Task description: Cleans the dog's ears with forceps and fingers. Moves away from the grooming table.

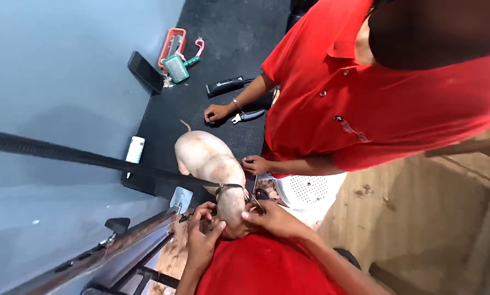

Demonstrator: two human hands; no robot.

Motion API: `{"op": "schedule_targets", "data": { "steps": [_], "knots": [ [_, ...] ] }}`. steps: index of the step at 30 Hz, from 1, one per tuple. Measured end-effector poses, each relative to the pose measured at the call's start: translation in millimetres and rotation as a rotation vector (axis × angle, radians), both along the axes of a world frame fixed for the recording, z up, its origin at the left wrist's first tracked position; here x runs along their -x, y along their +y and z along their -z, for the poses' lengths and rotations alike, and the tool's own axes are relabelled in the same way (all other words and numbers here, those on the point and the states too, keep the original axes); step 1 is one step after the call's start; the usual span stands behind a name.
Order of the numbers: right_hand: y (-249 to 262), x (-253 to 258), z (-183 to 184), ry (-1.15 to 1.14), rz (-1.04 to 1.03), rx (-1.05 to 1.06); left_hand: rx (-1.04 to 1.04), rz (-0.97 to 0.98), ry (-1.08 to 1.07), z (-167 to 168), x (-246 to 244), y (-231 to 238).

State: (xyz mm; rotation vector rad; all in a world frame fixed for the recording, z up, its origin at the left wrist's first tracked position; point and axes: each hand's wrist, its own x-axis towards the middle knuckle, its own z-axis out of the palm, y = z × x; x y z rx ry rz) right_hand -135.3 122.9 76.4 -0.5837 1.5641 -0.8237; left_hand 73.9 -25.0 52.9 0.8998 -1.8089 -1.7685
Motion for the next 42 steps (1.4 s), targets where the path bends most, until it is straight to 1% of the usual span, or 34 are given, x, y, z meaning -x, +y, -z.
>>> {"op": "schedule_targets", "data": {
  "steps": [2,4,5,7,9,11,14,17,20,22,25,28,31,33,35,37,39,40,42],
  "knots": [
    [-4,7,3,0.069,-0.132,-0.053,-0.063,-0.088,-0.070,10,-3,18],
    [-3,14,7,0.114,-0.217,-0.055,-0.122,-0.137,-0.208,16,-5,38],
    [-1,17,11,0.118,-0.219,-0.032,-0.160,-0.175,-0.265,20,-7,48],
    [6,26,20,0.030,-0.148,0.037,-0.289,-0.269,-0.299,25,-5,64],
    [15,33,29,-0.114,-0.049,0.096,-0.454,-0.340,-0.288,25,-1,79],
    [22,38,37,-0.237,0.041,0.099,-0.530,-0.389,-0.283,24,2,90],
    [29,39,42,-0.374,0.187,0.055,-0.563,-0.486,-0.167,15,8,106],
    [29,40,43,-0.443,0.226,0.098,-0.515,-0.658,0.014,-6,12,120],
    [18,35,30,-0.391,0.200,0.189,-0.319,-0.894,0.143,-28,20,127],
    [7,29,19,-0.337,0.175,0.272,-0.212,-0.973,0.233,-42,23,119],
    [-4,24,8,-0.167,0.126,0.364,-0.200,-1.038,0.330,-56,29,108],
    [-3,30,1,0.131,0.075,0.468,-0.303,-1.083,0.407,-55,34,112],
    [7,39,-8,0.521,-0.040,0.571,-0.387,-1.136,0.439,-43,37,125],
    [12,40,-19,0.616,-0.157,0.676,-0.413,-1.164,0.426,-30,38,135],
    [15,33,-31,0.623,-0.360,0.689,-0.466,-1.177,0.419,-16,40,147],
    [18,18,-40,0.640,-0.585,0.566,-0.550,-1.183,0.418,-10,42,157],
    [19,2,-45,0.566,-0.771,0.364,-0.591,-1.173,0.406,-8,37,159],
    [18,-4,-45,0.530,-0.839,0.278,-0.578,-1.163,0.388,-9,34,158],
    [16,-15,-43,0.498,-0.931,0.191,-0.527,-1.118,0.339,-15,26,153]
  ]
}}
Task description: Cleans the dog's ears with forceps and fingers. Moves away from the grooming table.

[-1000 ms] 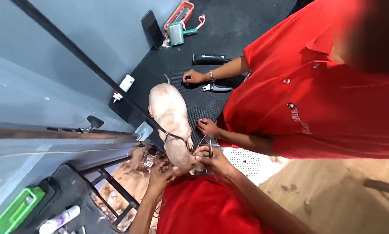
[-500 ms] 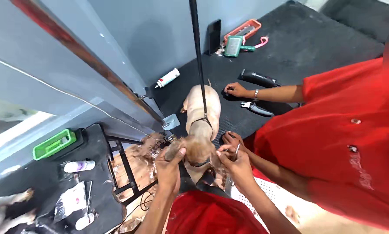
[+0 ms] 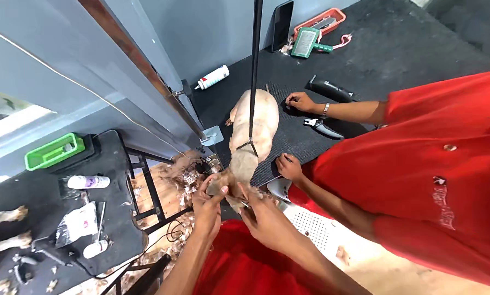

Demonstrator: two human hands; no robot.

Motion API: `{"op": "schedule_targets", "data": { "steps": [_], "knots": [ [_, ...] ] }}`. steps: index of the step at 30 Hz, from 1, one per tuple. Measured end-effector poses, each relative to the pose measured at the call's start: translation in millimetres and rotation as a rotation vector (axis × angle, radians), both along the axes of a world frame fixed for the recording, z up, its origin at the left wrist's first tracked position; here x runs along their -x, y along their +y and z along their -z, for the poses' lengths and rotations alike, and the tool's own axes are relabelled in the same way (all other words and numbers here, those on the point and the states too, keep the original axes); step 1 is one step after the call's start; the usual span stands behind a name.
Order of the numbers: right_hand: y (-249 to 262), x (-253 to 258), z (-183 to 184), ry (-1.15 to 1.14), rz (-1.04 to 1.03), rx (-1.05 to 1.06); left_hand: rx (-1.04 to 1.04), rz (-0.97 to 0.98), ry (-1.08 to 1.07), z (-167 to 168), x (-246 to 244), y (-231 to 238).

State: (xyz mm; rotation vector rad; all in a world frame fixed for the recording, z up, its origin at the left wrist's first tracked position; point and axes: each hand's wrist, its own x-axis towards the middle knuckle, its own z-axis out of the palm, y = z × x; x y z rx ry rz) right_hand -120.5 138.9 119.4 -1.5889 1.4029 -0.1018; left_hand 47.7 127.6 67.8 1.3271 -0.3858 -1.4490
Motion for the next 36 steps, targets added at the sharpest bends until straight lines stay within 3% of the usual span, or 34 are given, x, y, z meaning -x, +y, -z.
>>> {"op": "schedule_targets", "data": {
  "steps": [6,10,13,16,21,23,26,28,30,31,33,36],
  "knots": [
    [-3,-16,-13,-0.004,-0.018,0.013,-0.012,0.158,-0.066,-16,-4,1],
    [-5,-7,-24,0.074,0.068,0.067,-0.130,0.107,0.006,-19,7,5],
    [-11,-8,-30,0.129,0.069,0.149,-0.090,0.110,0.043,-30,16,2],
    [-22,-21,-56,0.103,-0.119,-0.029,-0.029,0.166,0.009,-42,26,-4],
    [-39,-5,-63,0.067,-0.121,-0.105,0.092,0.267,-0.023,-46,42,-19],
    [-32,13,-61,-0.109,-0.008,0.041,0.122,0.287,-0.022,-50,47,-23],
    [-25,44,-62,-0.521,0.382,0.496,0.206,0.357,0.000,-53,57,-26],
    [-38,70,-68,-0.459,0.618,0.635,0.201,0.406,-0.037,-49,61,-29],
    [-57,105,-50,-0.197,0.729,0.578,0.227,0.468,-0.280,-46,57,-34],
    [-68,120,-36,-0.172,0.748,0.456,0.264,0.492,-0.435,-46,51,-39],
    [-85,137,-5,-0.357,0.740,0.177,0.359,0.468,-0.649,-49,38,-56],
    [-100,129,39,-0.526,0.726,0.017,0.504,0.462,-0.796,-68,18,-103]
  ]
}}
